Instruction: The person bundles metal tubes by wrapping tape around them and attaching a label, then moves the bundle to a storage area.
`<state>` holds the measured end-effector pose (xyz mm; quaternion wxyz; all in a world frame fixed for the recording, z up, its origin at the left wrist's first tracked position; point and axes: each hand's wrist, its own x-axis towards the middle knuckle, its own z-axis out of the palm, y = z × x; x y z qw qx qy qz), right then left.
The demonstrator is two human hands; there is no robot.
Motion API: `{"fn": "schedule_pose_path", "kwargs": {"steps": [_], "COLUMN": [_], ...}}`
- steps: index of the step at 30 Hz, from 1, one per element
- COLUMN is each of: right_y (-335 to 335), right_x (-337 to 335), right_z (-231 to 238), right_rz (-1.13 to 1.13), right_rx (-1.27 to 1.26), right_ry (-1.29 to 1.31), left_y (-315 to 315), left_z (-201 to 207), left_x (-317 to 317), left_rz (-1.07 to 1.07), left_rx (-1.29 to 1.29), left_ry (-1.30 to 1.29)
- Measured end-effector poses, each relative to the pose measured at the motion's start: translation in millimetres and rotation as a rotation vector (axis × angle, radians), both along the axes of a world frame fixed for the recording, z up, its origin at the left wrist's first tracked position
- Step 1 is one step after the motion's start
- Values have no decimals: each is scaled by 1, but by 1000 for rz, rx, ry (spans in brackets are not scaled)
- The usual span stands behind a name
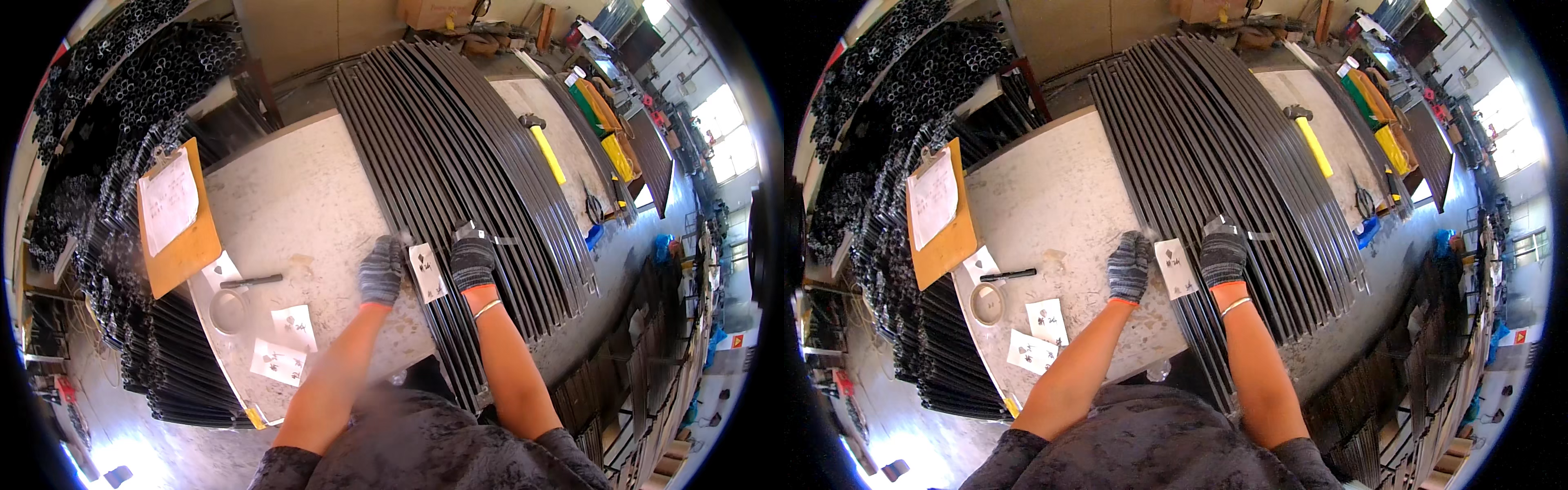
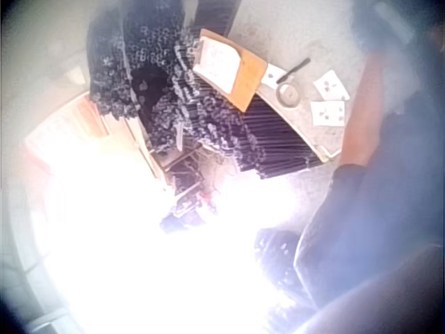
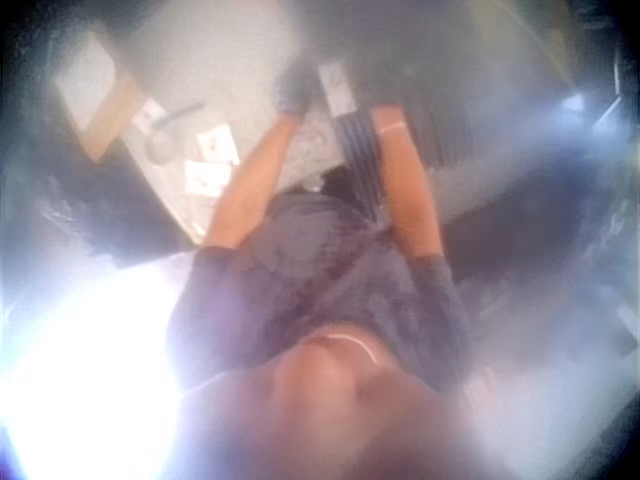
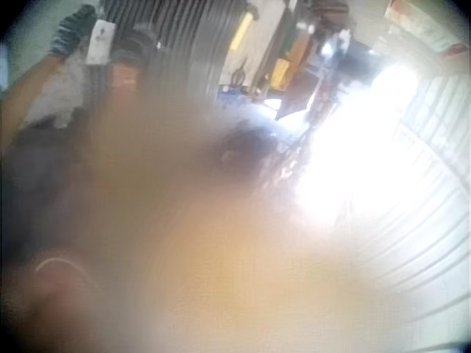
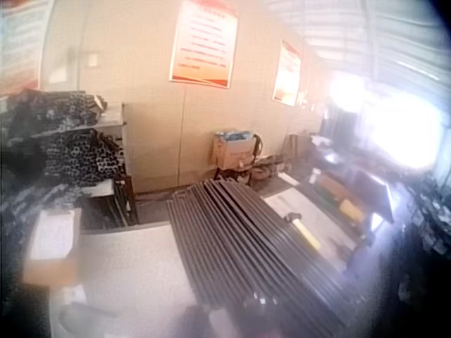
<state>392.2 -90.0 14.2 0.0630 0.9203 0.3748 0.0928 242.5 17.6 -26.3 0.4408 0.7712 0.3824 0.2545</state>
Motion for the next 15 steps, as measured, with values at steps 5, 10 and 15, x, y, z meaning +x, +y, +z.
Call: {"fn": "schedule_pose_path", "kwargs": {"steps": [5,10,15], "right_y": [-4,-5,-15], "right_x": [9,6,5], "right_z": [9,12,6], "right_rz": [-108,-132,-8], "right_rx": [15,58,24], "right_ry": [306,148,-27], "left_y": [-2,-2,-3], "left_z": [4,11,16], "left_x": [2,3,1], "left_rz": [20,-12,-11], "left_rx": [136,75,98], "left_ry": [-7,38,83]}}
